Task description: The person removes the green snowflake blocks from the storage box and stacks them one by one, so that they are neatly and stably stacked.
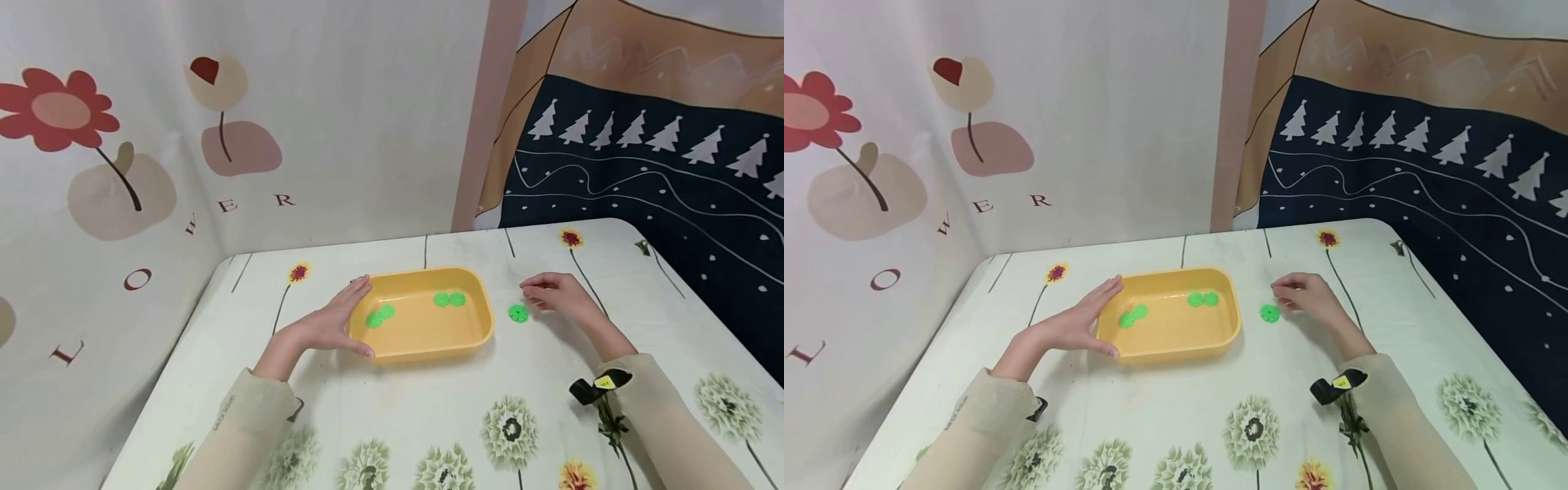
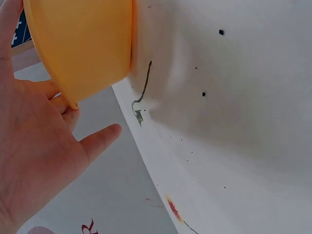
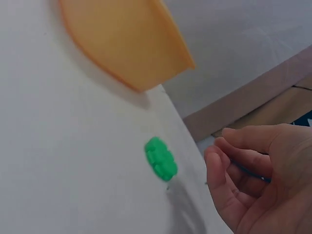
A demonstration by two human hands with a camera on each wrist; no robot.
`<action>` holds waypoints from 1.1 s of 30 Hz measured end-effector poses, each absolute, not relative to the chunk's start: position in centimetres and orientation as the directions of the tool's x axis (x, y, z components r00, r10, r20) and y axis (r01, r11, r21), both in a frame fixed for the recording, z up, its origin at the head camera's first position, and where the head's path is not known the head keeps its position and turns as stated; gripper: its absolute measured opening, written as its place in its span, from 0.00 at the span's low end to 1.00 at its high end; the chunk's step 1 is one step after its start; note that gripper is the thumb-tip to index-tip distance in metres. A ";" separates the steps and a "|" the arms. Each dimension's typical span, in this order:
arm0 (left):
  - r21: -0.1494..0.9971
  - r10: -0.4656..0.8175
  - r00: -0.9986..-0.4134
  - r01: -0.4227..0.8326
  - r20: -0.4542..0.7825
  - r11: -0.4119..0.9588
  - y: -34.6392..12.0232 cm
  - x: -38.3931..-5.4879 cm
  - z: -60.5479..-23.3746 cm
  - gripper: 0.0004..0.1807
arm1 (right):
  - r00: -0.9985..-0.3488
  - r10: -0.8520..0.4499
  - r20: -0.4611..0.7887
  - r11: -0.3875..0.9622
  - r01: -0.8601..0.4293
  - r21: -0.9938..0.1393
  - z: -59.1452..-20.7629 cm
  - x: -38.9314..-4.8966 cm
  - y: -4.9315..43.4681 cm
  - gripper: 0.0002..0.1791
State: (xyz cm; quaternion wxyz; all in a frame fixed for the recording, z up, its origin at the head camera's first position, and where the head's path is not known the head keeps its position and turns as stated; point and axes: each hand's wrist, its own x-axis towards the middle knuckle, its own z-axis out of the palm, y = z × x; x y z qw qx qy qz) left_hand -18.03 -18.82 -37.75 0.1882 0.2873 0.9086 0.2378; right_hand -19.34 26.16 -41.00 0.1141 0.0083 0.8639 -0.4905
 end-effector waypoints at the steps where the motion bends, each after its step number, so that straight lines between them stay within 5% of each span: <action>1: 0.540 0.612 -0.763 0.432 -0.208 0.722 -18.8 -18.0 -37.8 0.73 | -0.975 -0.100 -0.198 0.511 0.121 -0.851 -40.7 -19.4 26.0 0.24; 22: 0.537 0.613 -0.766 0.440 -0.195 0.720 -18.9 -17.9 -37.7 0.73 | -0.892 -0.428 -0.143 0.317 0.000 -0.948 -37.9 -19.7 12.4 0.17; 33: 0.537 0.592 -0.779 0.415 -0.208 0.735 -18.9 -17.8 -37.7 0.75 | -0.818 -0.512 -0.264 0.322 0.102 -0.941 -40.1 -19.1 5.5 0.21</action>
